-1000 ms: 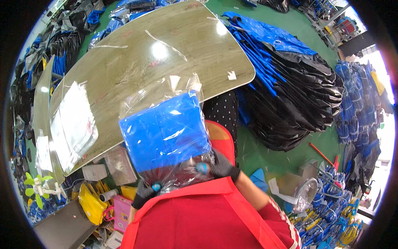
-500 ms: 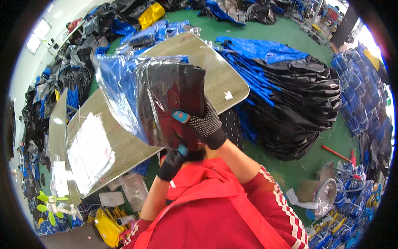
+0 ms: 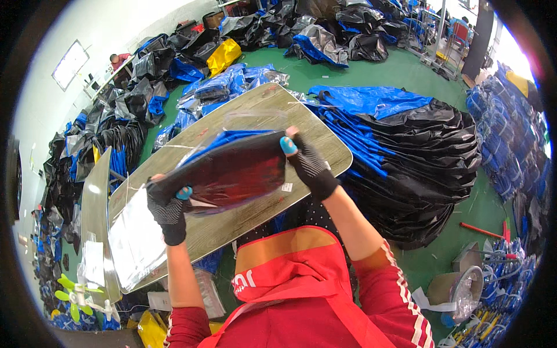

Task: The person repeatedly folds blue and black plastic bags and places them into clear plastic packaging on a table. The person handles the bags one at a time, folds them, and inserts them into the packaging.

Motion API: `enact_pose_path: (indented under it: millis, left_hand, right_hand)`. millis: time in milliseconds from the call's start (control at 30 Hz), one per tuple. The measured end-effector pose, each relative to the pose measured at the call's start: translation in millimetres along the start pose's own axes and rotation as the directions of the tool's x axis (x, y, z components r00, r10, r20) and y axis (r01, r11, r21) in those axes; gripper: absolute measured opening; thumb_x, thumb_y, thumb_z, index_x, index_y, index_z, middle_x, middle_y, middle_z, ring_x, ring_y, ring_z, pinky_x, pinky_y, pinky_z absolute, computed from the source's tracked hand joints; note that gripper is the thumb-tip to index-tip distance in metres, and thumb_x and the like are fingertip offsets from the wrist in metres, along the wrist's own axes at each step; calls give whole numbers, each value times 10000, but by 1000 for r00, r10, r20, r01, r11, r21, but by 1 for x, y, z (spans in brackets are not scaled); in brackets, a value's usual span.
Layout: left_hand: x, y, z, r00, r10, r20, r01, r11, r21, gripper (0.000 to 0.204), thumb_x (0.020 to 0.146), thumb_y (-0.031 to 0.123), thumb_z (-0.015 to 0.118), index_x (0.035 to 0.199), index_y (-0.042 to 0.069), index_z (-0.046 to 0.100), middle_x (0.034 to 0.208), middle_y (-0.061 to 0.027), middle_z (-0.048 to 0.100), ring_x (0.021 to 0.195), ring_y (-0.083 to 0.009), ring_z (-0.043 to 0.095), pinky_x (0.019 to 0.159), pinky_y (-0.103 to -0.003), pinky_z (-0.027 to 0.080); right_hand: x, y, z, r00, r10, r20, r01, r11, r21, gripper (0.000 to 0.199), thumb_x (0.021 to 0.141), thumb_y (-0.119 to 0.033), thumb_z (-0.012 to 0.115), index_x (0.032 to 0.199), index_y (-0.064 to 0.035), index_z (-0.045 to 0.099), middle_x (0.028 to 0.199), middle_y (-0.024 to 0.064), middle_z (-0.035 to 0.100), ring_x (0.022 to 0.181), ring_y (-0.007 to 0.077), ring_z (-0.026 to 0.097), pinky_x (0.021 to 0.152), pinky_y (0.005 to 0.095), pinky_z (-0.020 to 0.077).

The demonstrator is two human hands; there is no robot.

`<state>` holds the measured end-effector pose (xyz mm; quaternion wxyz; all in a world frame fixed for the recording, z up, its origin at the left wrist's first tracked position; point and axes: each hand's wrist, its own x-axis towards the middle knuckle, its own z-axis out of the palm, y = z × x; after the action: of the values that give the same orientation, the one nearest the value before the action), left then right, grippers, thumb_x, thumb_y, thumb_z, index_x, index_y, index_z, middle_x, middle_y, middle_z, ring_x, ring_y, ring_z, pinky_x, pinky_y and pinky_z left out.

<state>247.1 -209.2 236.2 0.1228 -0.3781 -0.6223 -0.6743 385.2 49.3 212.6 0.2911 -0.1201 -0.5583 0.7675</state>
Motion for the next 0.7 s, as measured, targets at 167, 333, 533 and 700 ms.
enact_pose_path:
  millis: [167, 333, 533, 700]
  left_hand:
    - [-12, -19, 1, 987, -118, -105, 105, 988, -115, 476, 868, 369, 712, 1164, 22, 574, 1192, -97, 569, 1059, -208, 559, 947, -331, 436]
    - [-4, -23, -17, 879, -400, -260, 328, 902, -279, 322, 991, 264, 522, 1138, -7, 616, 1095, -85, 634, 1003, -203, 598, 924, -332, 452]
    - [10, -3, -15, 938, -149, -314, 182, 980, 80, 237, 956, 172, 599, 1052, -21, 698, 989, -65, 722, 852, -113, 627, 755, -310, 483]
    - [51, 8, -10, 823, 512, -247, -258, 724, 639, 166, 940, 86, 567, 1046, 6, 666, 968, -175, 681, 872, -320, 663, 790, -353, 504]
  right_hand:
    - [6, 20, 19, 1000, 3, -22, 2, 975, 223, 282, 924, -306, 606, 1025, -45, 641, 876, 21, 624, 806, 128, 583, 740, 258, 471]
    - [1, 22, 61, 910, -351, -220, 342, 936, -82, 117, 883, -118, 653, 918, -7, 644, 833, 18, 626, 784, 72, 547, 726, 240, 457]
    - [20, 11, 72, 857, -471, -211, 478, 878, -16, 181, 926, -147, 668, 991, 22, 680, 935, 71, 719, 866, 114, 628, 814, 249, 471]
    - [58, -26, 73, 657, -747, -104, 630, 620, -467, 153, 844, -55, 652, 993, -20, 656, 951, 135, 690, 918, 248, 660, 838, 336, 493]
